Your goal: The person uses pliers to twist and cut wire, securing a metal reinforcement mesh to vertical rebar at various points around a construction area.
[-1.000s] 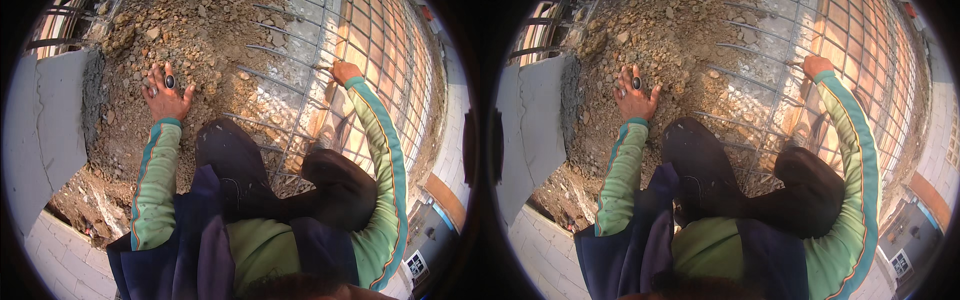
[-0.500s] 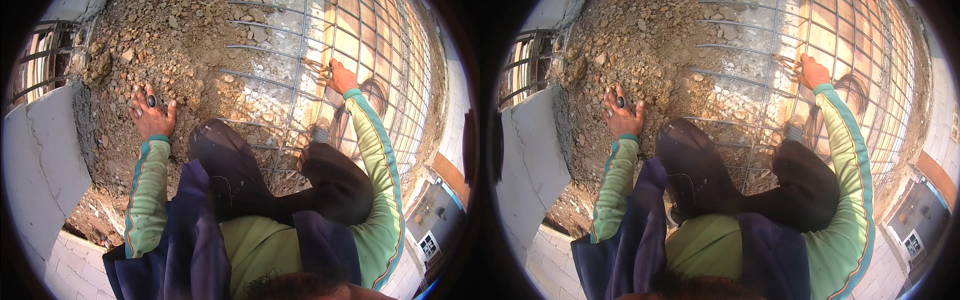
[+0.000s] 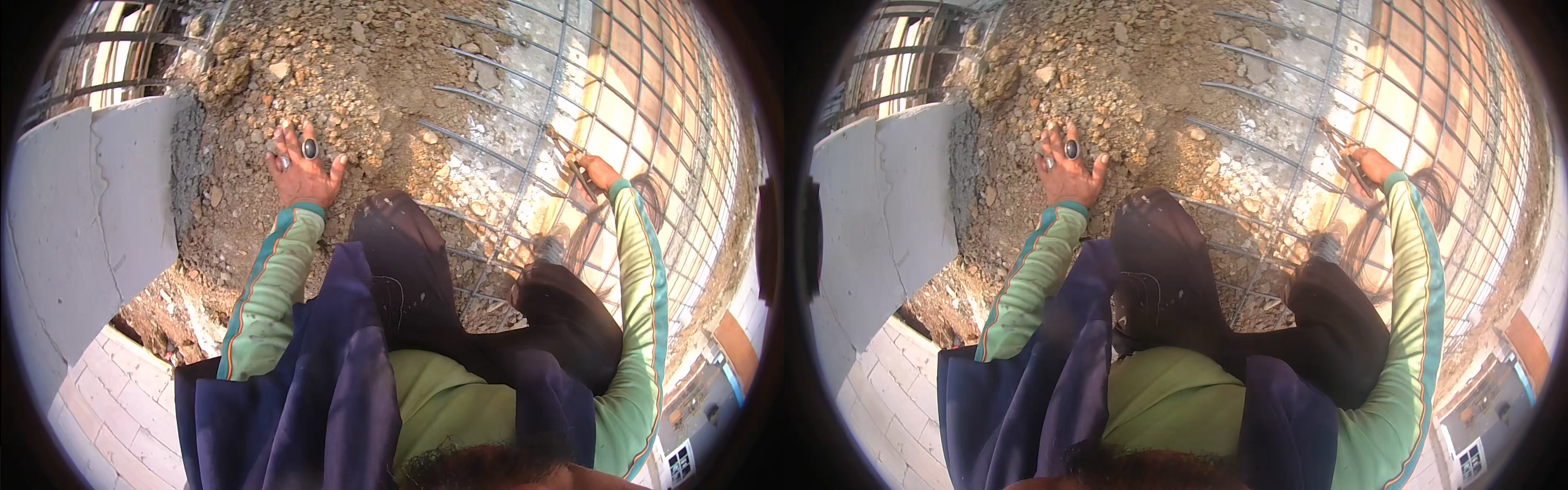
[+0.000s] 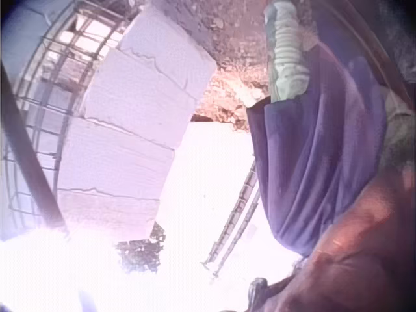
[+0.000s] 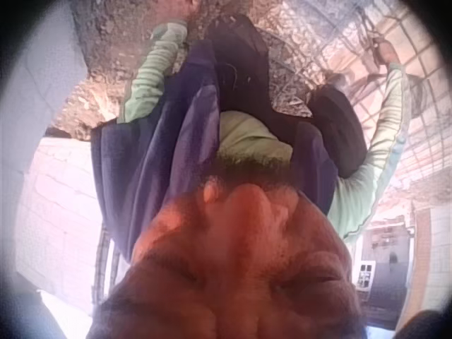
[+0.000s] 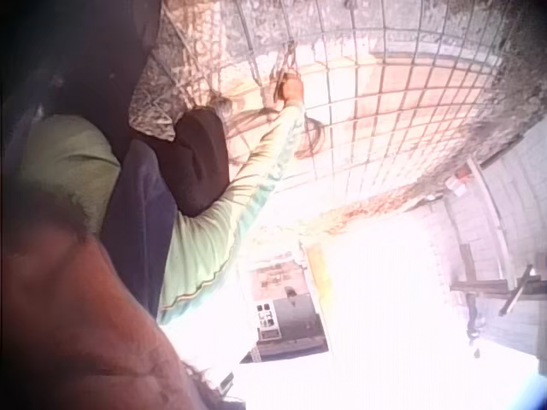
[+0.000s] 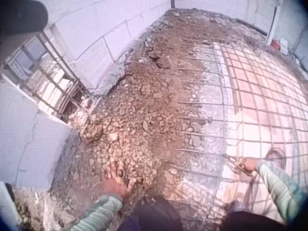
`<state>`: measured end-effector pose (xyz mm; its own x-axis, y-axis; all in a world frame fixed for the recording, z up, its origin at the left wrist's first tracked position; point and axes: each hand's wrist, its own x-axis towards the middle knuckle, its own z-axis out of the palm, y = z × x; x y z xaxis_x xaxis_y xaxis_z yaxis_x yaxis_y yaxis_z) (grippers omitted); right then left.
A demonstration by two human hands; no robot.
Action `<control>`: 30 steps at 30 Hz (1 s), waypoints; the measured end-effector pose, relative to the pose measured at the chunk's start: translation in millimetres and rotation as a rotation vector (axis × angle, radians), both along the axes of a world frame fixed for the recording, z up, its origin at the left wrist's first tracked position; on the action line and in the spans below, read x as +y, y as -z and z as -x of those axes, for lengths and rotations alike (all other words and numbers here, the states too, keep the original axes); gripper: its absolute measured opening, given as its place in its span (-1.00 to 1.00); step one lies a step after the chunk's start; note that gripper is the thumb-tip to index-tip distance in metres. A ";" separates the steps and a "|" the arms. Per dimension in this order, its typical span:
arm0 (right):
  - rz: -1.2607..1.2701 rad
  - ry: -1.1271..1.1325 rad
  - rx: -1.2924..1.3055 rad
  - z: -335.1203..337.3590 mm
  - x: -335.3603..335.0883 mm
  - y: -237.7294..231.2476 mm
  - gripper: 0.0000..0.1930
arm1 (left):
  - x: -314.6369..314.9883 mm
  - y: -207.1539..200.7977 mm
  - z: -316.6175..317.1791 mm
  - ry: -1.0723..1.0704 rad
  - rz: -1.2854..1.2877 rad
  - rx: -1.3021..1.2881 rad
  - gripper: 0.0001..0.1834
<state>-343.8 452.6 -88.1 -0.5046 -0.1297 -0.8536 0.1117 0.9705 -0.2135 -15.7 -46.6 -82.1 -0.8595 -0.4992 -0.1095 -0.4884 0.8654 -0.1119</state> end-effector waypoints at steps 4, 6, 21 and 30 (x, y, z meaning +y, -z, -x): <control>-0.083 -0.340 0.496 -39.1 -16.8 8.8 -0.58 | -11.6 -19.8 9.4 0.028 -0.077 -0.003 -0.05; -0.028 -0.125 0.268 -40.0 -2.6 18.3 -0.48 | -13.4 -9.3 -2.7 0.013 -0.124 -0.010 -0.05; -0.427 -1.193 1.008 7.5 -24.0 -37.9 -0.65 | -3.3 8.3 -19.0 0.008 -0.198 0.220 -0.04; 0.210 0.696 -0.400 6.5 53.7 25.3 -0.51 | -4.4 -2.5 -13.7 -0.012 -0.237 0.106 -0.02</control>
